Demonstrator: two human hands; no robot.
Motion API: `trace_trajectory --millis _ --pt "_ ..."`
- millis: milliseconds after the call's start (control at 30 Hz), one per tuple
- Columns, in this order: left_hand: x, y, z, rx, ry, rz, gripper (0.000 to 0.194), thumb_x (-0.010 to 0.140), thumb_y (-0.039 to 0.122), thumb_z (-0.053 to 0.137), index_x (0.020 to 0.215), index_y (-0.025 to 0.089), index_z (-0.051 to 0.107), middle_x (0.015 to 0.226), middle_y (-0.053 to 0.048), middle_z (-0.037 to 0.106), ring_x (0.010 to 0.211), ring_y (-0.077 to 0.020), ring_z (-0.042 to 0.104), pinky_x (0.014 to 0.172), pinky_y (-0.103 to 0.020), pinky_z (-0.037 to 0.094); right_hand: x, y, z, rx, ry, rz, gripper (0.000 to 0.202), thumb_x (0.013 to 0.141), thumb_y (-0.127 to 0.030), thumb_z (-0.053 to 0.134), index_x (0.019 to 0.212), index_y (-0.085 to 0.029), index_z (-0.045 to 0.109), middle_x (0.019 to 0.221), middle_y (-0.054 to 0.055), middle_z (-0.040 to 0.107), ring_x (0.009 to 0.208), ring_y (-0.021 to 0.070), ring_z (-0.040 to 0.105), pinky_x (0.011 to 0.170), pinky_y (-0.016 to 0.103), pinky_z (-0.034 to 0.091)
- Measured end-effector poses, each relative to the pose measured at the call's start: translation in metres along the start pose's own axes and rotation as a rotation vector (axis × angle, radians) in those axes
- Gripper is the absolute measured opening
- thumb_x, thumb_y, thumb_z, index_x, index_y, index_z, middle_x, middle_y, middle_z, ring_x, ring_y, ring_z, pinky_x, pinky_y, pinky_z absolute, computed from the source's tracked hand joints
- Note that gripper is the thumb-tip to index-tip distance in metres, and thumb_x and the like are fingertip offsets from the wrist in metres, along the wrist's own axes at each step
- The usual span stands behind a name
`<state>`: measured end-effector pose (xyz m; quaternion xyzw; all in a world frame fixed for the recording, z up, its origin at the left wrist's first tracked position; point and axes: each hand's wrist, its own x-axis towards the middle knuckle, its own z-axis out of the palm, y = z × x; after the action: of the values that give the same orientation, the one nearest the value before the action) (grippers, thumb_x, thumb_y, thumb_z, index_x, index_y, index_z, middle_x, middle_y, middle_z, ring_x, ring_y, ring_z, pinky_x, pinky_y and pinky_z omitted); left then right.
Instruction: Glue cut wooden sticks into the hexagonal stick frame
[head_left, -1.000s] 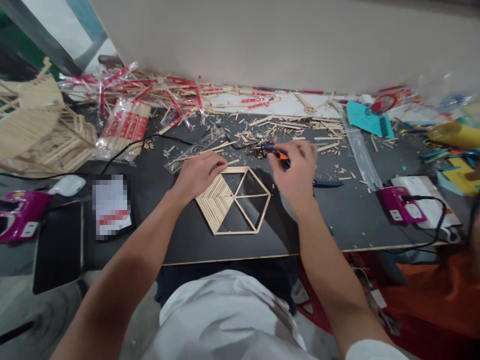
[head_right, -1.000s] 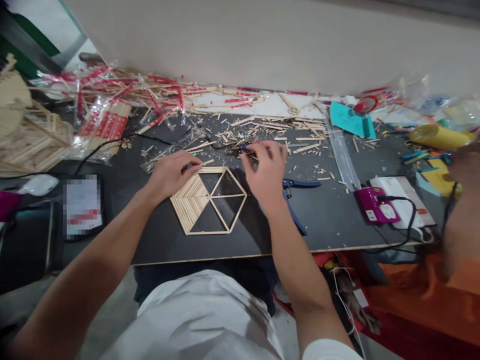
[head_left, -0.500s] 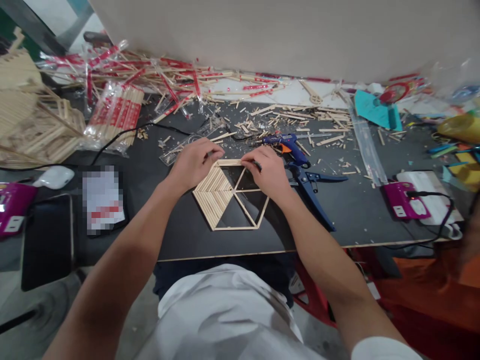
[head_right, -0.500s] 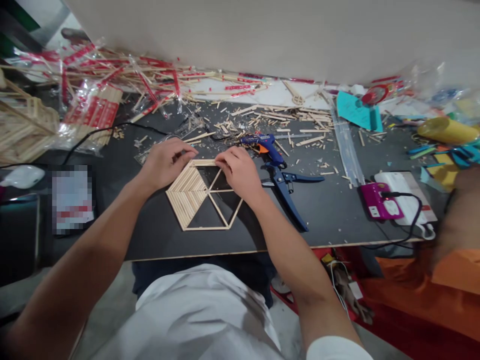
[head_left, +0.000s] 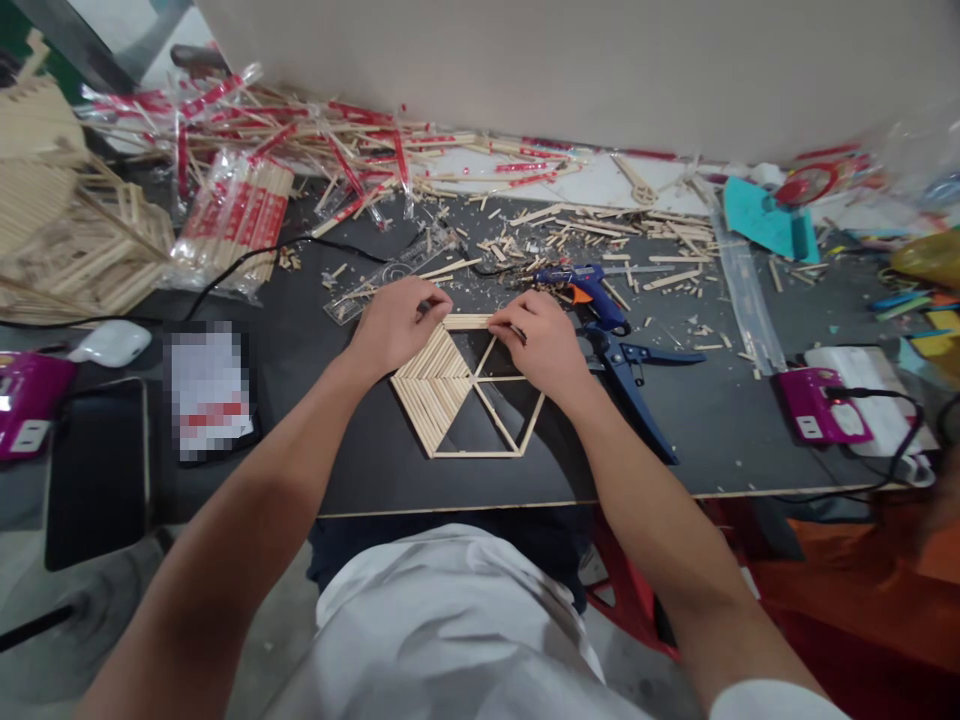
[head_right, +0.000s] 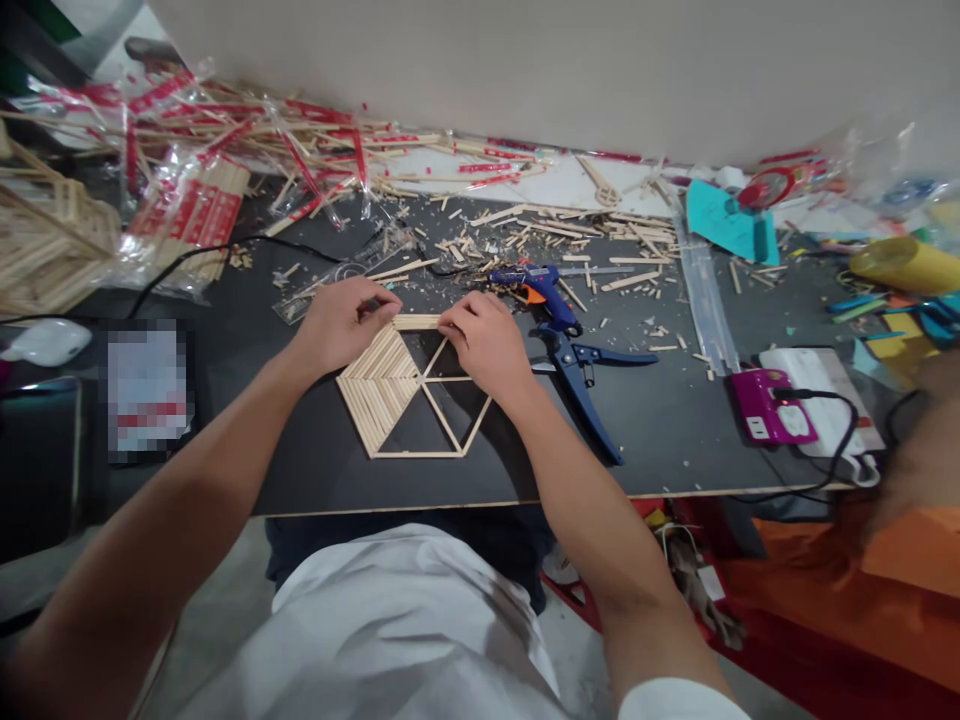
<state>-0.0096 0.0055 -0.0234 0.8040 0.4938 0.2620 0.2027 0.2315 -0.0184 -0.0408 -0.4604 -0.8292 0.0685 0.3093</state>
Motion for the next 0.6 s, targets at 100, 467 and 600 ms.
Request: trace_trajectory --millis 100,467,600 --pt "0.0009 0.0035 0.0014 -0.028 -0.009 -0.052 0.024 0.092 0.036 0.062 0.095 0.018 0.078 0.093 -0.007 0.075 0.08 -0.0196 0.065 0.078 -0.032 0.05 0.0 -0.001 0.0003 -0.036 -0.007 -0.002 0.017 0.1 -0.026 0.06 0.094 -0.021 0.076 0.093 0.008 0.068 0.092 0.026 0.06 0.086 0.042 0.048" --pt "0.0042 0.0018 0.0031 -0.048 -0.009 -0.118 0.027 0.091 0.035 0.059 0.095 0.018 0.079 0.095 -0.006 0.078 0.077 -0.0176 0.064 0.079 -0.031 0.05 -0.0003 -0.0052 -0.0023 -0.075 -0.028 -0.005 0.016 0.099 -0.022 0.061 0.094 -0.02 0.076 0.093 0.009 0.068 0.091 0.0259 0.059 0.086 0.043 0.048" --pt "0.003 0.0003 0.0042 -0.089 -0.014 -0.146 0.031 0.082 0.047 0.073 0.096 0.019 0.078 0.096 -0.005 0.077 0.073 -0.017 0.063 0.074 -0.03 0.049 -0.0005 -0.005 -0.0005 -0.064 -0.027 0.019 0.018 0.1 -0.024 0.06 0.093 -0.021 0.076 0.093 0.009 0.067 0.091 0.0259 0.058 0.086 0.043 0.047"
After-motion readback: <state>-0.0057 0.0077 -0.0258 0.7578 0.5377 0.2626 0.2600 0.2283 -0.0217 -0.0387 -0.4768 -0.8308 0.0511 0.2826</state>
